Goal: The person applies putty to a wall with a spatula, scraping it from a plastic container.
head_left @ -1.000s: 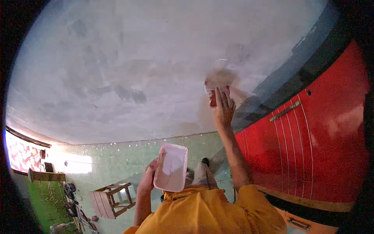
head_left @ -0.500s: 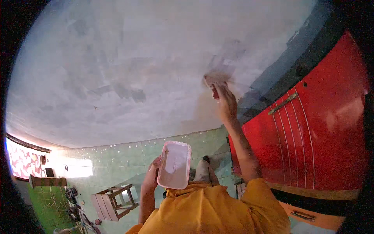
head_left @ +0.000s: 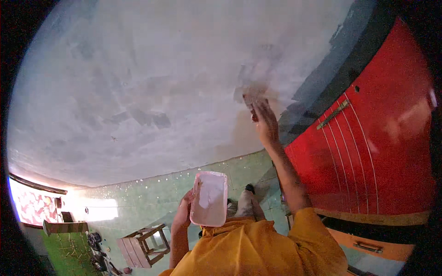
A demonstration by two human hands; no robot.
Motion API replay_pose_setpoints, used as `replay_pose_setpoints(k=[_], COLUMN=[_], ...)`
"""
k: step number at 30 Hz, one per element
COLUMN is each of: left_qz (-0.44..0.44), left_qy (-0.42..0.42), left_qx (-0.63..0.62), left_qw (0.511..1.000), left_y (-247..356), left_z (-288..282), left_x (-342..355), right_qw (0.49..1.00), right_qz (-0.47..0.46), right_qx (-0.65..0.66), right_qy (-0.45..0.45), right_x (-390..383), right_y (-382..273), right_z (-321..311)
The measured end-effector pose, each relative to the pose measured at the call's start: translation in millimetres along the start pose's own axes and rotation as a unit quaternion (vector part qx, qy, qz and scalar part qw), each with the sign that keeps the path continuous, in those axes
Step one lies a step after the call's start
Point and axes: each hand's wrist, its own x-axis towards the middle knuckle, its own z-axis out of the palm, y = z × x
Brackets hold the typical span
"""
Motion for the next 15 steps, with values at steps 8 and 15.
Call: replay_pose_setpoints(k=[8, 15], left_qz=[0.015, -0.006], left_qy=[-0.009, 0.009], left_qx=[-0.033, -0.053], left_qw=[0.999, 0.999], left_y=[-4, -2], left_z=[-5, -2], left_x=[2, -1], right_qw=[0.993, 0.997], right_qz=[-0.028, -0.052], right_qx=[-0.032, 0.029], right_qy=[0.11, 0.04], right_x=[102, 43], right_y=[-27, -29], right_z=[-75, -26])
